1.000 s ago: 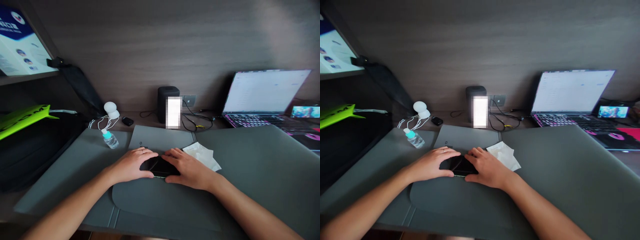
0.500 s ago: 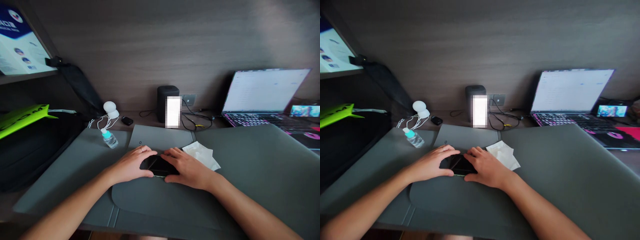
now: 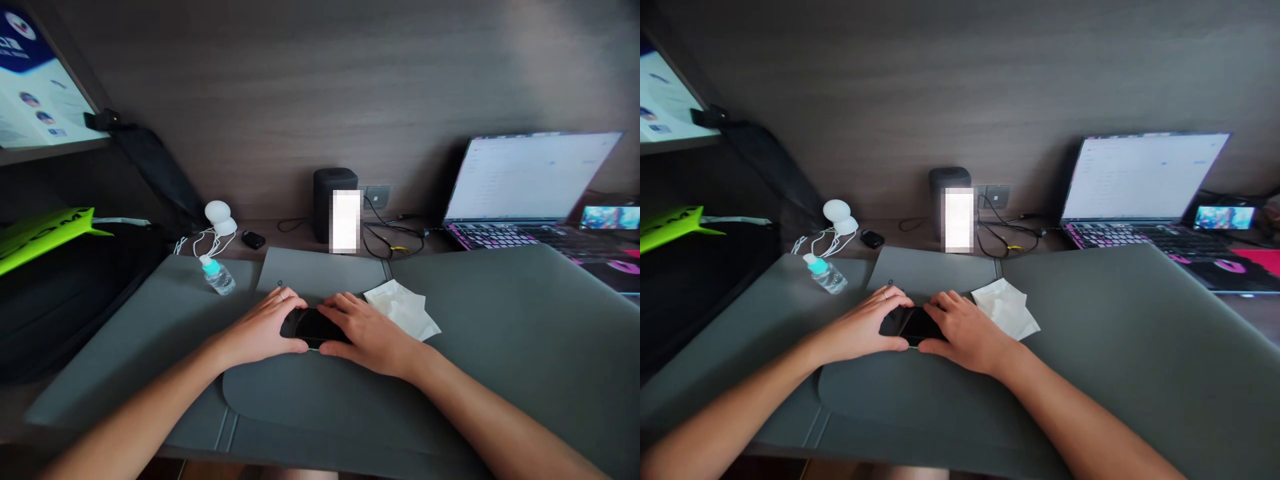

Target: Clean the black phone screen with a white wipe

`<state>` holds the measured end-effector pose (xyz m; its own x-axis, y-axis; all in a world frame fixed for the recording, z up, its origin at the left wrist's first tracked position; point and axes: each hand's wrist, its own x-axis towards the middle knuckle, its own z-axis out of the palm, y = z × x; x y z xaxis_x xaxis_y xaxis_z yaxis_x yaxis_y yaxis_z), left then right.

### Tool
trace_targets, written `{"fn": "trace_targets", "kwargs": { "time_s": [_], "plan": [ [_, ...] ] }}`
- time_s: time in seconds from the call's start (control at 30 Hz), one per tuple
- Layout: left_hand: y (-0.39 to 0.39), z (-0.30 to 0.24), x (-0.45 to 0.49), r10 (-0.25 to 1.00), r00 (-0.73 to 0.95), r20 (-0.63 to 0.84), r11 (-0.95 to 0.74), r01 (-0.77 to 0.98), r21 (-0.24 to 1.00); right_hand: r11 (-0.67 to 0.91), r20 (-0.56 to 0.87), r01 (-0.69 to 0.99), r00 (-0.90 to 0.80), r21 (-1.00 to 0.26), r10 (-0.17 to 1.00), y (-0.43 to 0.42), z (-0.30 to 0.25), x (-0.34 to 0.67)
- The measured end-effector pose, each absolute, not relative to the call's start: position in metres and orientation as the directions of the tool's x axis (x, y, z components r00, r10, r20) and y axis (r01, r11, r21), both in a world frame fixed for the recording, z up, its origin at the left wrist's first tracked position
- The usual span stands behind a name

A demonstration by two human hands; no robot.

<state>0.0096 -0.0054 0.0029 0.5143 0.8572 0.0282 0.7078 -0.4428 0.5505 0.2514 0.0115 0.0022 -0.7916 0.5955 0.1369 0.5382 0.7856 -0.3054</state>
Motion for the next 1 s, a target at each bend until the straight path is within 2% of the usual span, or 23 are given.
{"fn": "trace_targets", "kwargs": {
  "time_s": [1.0],
  "plan": [
    [-0.0045, 0.0000, 0.0091, 0.857, 0.512, 0.059, -0.446, 0.680, 0.582, 0.774, 0.127, 0.558, -0.781, -0.300, 0.612, 0.0111, 0.0009, 0.2513]
  ]
}}
